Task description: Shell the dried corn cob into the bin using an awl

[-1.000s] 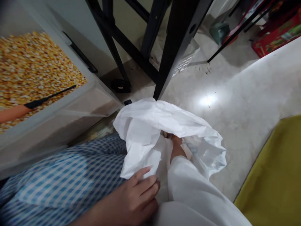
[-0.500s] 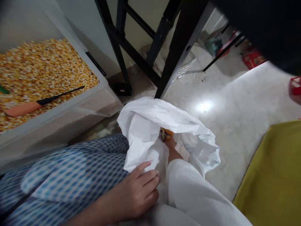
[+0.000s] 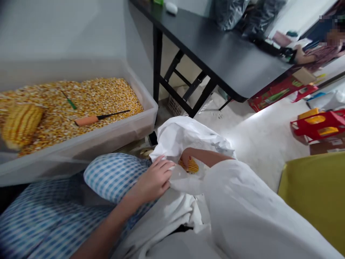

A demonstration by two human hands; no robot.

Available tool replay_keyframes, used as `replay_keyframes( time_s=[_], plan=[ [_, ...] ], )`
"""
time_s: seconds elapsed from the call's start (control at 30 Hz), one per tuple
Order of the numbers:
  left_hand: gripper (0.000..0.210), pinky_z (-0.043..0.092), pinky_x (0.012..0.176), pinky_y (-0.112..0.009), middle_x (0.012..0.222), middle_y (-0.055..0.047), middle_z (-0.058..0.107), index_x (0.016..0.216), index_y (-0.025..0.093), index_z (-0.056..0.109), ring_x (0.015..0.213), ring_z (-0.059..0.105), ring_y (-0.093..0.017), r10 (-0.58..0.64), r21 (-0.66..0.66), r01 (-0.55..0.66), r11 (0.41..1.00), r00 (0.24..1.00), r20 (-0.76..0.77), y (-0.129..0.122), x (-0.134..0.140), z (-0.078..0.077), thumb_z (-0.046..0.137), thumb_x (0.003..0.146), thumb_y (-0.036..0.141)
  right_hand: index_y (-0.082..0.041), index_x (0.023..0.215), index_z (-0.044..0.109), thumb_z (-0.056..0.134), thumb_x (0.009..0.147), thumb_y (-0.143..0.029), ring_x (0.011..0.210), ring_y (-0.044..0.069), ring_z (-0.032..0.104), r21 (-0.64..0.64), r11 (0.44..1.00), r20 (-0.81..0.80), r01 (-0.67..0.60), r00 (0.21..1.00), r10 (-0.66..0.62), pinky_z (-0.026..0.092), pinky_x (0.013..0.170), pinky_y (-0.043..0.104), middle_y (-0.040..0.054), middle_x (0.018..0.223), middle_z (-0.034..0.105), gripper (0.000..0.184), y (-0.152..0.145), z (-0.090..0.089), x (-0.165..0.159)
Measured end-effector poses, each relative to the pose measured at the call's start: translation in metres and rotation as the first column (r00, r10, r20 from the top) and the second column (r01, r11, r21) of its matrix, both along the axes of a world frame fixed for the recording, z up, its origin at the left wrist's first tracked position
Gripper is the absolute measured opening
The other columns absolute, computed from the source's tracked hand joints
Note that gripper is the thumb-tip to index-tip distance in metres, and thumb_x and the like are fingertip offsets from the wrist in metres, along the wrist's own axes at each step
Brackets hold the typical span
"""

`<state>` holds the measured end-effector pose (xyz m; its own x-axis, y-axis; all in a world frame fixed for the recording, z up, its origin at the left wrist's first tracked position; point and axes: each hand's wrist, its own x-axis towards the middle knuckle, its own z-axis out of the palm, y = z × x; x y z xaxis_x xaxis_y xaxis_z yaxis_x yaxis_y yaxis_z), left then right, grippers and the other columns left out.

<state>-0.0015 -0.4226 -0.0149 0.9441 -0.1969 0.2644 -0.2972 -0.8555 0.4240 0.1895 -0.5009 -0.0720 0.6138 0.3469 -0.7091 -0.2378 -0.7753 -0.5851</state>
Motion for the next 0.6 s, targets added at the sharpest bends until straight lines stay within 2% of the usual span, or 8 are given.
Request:
replay_keyframes(
  time_s=[0.07, 0.13, 0.2, 0.23, 0.3, 0.37, 0.5, 0.6],
  plan=[
    [0.012, 0.019, 0.110, -0.044, 0.112, -0.008, 0.056, 0.084, 0.015, 0.057, 0.110, 0.047, -0.022, 0.039, -0.043, -0.039, 0.998, 0.999, -0.001, 0.006, -0.010, -0.002, 0.050, 0.075, 0.015, 0.001, 0.096, 0.059, 0.044, 0.080, -0.050, 0.076, 0.010, 0.056, -0.111, 0.984, -0.086, -0.138, 0.988, 0.129, 0.046, 0.075, 0.024, -0.0013, 0.082, 0.060, 0.055, 0.007, 0.016, 0.009],
    [0.012, 0.019, 0.110, -0.043, 0.112, -0.008, 0.057, 0.081, 0.015, 0.057, 0.110, 0.047, -0.021, 0.077, -0.093, -0.076, 0.993, 0.997, 0.008, 0.013, -0.019, -0.003, 0.048, 0.074, 0.012, -0.003, 0.077, 0.064, 0.065, 0.063, -0.042, 0.065, 0.011, 0.056, -0.157, 0.934, -0.165, -0.320, 0.941, 0.295, 0.046, 0.069, 0.024, -0.0032, 0.064, 0.061, 0.041, 0.005, 0.046, 0.022],
    [0.012, 0.019, 0.111, -0.042, 0.110, -0.007, 0.058, 0.076, 0.016, 0.056, 0.107, 0.050, -0.020, 0.116, -0.152, -0.112, 0.982, 0.993, 0.017, 0.020, -0.026, -0.004, 0.046, 0.074, 0.010, -0.009, 0.075, 0.065, 0.076, 0.051, -0.027, 0.067, 0.013, 0.058, -0.012, 0.737, -0.167, -0.676, 0.728, 0.665, 0.046, 0.070, 0.024, -0.0013, 0.067, 0.065, 0.031, -0.007, 0.086, 0.034],
    [0.013, 0.019, 0.111, -0.041, 0.108, -0.007, 0.059, 0.074, 0.017, 0.055, 0.104, 0.051, -0.019, 0.140, -0.190, -0.134, 0.973, 0.990, 0.019, 0.024, -0.028, -0.004, 0.044, 0.075, 0.009, -0.012, 0.080, 0.065, 0.077, 0.048, -0.022, 0.073, 0.015, 0.059, 0.104, 0.679, -0.116, -0.726, 0.670, 0.734, 0.047, 0.073, 0.025, 0.0000, 0.077, 0.067, 0.035, -0.016, 0.106, 0.036],
    [0.020, 0.017, 0.111, -0.041, 0.101, -0.005, 0.061, 0.080, 0.017, 0.056, 0.099, 0.054, -0.017, 0.193, -0.292, -0.182, 0.939, 0.981, 0.007, 0.031, -0.030, -0.001, 0.040, 0.075, 0.005, -0.016, 0.093, 0.063, 0.075, 0.052, -0.019, 0.086, 0.019, 0.061, 0.304, 0.667, -0.042, -0.680, 0.690, 0.723, 0.047, 0.080, 0.031, 0.0023, 0.091, 0.067, 0.043, -0.034, 0.137, 0.033],
    [0.028, 0.020, 0.110, -0.040, 0.101, -0.005, 0.062, 0.096, 0.017, 0.055, 0.097, 0.055, -0.015, 0.251, -0.451, -0.235, 0.861, 0.968, -0.025, 0.035, -0.027, 0.004, 0.038, 0.078, 0.005, -0.017, 0.100, 0.060, 0.072, 0.057, -0.022, 0.095, 0.022, 0.059, 0.503, 0.683, 0.039, -0.530, 0.803, 0.595, 0.046, 0.085, 0.036, 0.0044, 0.098, 0.066, 0.045, -0.049, 0.150, 0.022],
    [0.036, 0.040, 0.095, -0.034, 0.117, -0.006, 0.057, 0.122, 0.020, 0.046, 0.105, 0.053, -0.018, 0.251, -0.750, -0.272, 0.602, 0.957, -0.146, 0.032, -0.016, 0.018, 0.045, 0.086, 0.029, -0.021, 0.104, 0.058, 0.071, 0.057, -0.023, 0.105, 0.025, 0.056, 0.746, 0.615, 0.009, -0.255, 0.928, 0.373, 0.043, 0.089, 0.042, 0.0059, 0.108, 0.062, 0.049, -0.054, 0.138, -0.003],
    [0.043, 0.044, 0.089, -0.031, 0.115, -0.005, 0.059, 0.123, 0.021, 0.047, 0.104, 0.055, -0.019, 0.138, -0.822, -0.227, 0.522, 0.974, -0.181, 0.023, -0.006, 0.028, 0.051, 0.084, 0.039, -0.024, 0.107, 0.056, 0.071, 0.054, -0.018, 0.109, 0.026, 0.054, 0.789, 0.591, -0.065, -0.171, 0.932, 0.356, 0.042, 0.092, 0.044, 0.0053, 0.114, 0.060, 0.056, -0.044, 0.126, -0.013]
  ],
)
